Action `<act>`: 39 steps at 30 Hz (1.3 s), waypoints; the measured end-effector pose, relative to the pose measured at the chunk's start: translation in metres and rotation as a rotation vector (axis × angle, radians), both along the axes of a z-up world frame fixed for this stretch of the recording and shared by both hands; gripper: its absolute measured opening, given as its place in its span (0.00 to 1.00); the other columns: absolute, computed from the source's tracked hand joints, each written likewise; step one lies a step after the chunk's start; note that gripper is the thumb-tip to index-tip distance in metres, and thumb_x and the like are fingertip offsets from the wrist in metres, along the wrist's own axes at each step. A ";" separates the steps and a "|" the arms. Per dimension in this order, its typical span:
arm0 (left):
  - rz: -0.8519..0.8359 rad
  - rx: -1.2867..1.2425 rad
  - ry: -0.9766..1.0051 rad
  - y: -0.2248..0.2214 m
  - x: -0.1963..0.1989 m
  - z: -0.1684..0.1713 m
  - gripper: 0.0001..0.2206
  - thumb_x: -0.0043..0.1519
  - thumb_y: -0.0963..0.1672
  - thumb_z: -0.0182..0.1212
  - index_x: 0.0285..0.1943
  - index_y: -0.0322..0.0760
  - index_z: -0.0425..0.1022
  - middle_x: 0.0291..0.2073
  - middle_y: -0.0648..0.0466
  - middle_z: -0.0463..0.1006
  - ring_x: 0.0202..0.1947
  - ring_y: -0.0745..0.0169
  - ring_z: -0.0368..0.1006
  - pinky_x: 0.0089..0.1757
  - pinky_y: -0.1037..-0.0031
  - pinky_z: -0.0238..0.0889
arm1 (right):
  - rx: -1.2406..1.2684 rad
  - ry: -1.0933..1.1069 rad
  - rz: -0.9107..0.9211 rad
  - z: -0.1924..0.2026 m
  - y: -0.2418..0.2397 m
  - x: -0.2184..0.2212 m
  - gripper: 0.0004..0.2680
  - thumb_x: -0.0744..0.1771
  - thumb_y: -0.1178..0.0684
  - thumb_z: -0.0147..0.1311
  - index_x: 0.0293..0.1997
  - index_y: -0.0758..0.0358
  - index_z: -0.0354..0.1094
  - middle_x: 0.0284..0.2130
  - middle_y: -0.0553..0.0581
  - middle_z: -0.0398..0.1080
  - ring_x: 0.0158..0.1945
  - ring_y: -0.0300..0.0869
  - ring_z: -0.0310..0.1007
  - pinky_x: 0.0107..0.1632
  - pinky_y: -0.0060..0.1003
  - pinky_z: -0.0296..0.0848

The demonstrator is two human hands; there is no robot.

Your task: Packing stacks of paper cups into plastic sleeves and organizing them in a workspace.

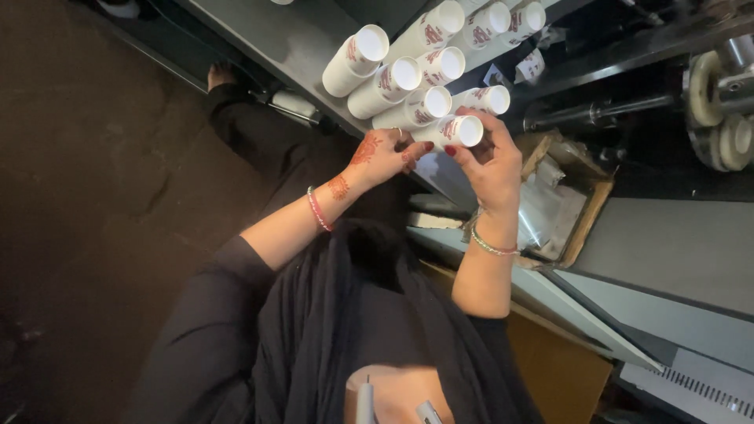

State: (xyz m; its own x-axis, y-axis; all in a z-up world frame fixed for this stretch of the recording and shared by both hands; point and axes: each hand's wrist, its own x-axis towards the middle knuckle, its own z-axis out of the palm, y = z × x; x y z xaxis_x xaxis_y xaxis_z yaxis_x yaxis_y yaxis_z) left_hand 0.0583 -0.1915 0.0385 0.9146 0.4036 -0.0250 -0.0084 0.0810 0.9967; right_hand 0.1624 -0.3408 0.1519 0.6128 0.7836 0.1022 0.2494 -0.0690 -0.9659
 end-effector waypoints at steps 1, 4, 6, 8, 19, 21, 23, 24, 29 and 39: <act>-0.005 -0.020 0.000 -0.001 0.001 0.000 0.22 0.61 0.54 0.64 0.34 0.29 0.80 0.22 0.52 0.81 0.24 0.70 0.79 0.31 0.75 0.72 | 0.000 -0.042 0.010 -0.003 0.000 0.000 0.18 0.66 0.66 0.64 0.63 0.69 0.63 0.58 0.59 0.71 0.59 0.41 0.72 0.63 0.37 0.74; -0.026 -0.022 0.028 -0.002 0.001 -0.001 0.21 0.60 0.53 0.65 0.33 0.28 0.80 0.22 0.52 0.81 0.23 0.70 0.78 0.31 0.76 0.72 | 0.031 -0.097 0.047 -0.012 -0.002 0.003 0.17 0.67 0.67 0.63 0.61 0.68 0.61 0.59 0.60 0.70 0.62 0.42 0.71 0.66 0.39 0.73; -0.044 0.000 0.056 -0.004 0.002 -0.005 0.21 0.61 0.53 0.65 0.33 0.28 0.81 0.21 0.51 0.81 0.23 0.69 0.78 0.31 0.76 0.71 | 0.064 -0.112 0.071 -0.016 -0.003 0.004 0.18 0.67 0.68 0.62 0.62 0.67 0.60 0.60 0.60 0.69 0.63 0.42 0.70 0.68 0.40 0.72; -0.111 -0.331 -0.093 -0.006 0.005 -0.013 0.20 0.60 0.52 0.67 0.35 0.27 0.80 0.25 0.53 0.79 0.25 0.70 0.76 0.30 0.75 0.73 | 0.042 -0.089 0.033 -0.018 -0.004 0.005 0.18 0.67 0.68 0.61 0.62 0.67 0.60 0.59 0.59 0.69 0.63 0.43 0.70 0.67 0.40 0.72; -0.007 0.104 0.074 -0.006 0.010 -0.009 0.21 0.62 0.54 0.61 0.30 0.31 0.79 0.19 0.51 0.78 0.23 0.65 0.77 0.31 0.72 0.70 | 0.074 -0.359 -0.048 0.012 -0.010 -0.002 0.18 0.66 0.68 0.64 0.61 0.68 0.64 0.58 0.60 0.71 0.60 0.42 0.72 0.65 0.39 0.74; 0.034 0.219 0.041 -0.007 0.000 -0.006 0.21 0.63 0.54 0.60 0.30 0.33 0.79 0.19 0.51 0.78 0.23 0.66 0.78 0.33 0.71 0.70 | 0.163 -0.465 -0.094 0.026 -0.019 0.001 0.17 0.66 0.68 0.64 0.60 0.67 0.64 0.58 0.59 0.70 0.60 0.41 0.72 0.65 0.39 0.75; 0.020 0.338 0.078 -0.008 -0.021 0.003 0.22 0.63 0.56 0.62 0.30 0.34 0.80 0.21 0.51 0.80 0.24 0.63 0.77 0.34 0.69 0.69 | 0.412 -0.195 -0.216 0.036 -0.029 0.006 0.17 0.66 0.65 0.66 0.59 0.62 0.63 0.57 0.58 0.72 0.61 0.44 0.74 0.67 0.41 0.76; 0.013 0.345 0.079 -0.010 -0.028 -0.001 0.22 0.63 0.56 0.62 0.30 0.34 0.80 0.21 0.51 0.80 0.24 0.63 0.77 0.34 0.69 0.69 | 0.419 -0.194 -0.224 0.011 -0.036 0.026 0.17 0.66 0.65 0.66 0.59 0.62 0.63 0.57 0.58 0.72 0.61 0.44 0.74 0.67 0.41 0.76; -0.037 0.105 0.193 -0.029 -0.040 -0.052 0.19 0.61 0.52 0.66 0.37 0.29 0.78 0.25 0.49 0.80 0.24 0.64 0.79 0.31 0.71 0.73 | -0.557 -0.567 -0.597 -0.086 -0.041 0.053 0.18 0.64 0.49 0.68 0.57 0.62 0.68 0.44 0.64 0.76 0.49 0.56 0.76 0.52 0.48 0.73; -0.052 0.309 0.199 -0.004 -0.067 -0.039 0.16 0.65 0.47 0.64 0.34 0.27 0.76 0.25 0.49 0.79 0.26 0.67 0.78 0.31 0.72 0.70 | -0.452 -0.613 -0.781 -0.040 -0.142 0.100 0.08 0.70 0.50 0.56 0.49 0.60 0.76 0.39 0.63 0.79 0.43 0.56 0.81 0.49 0.48 0.76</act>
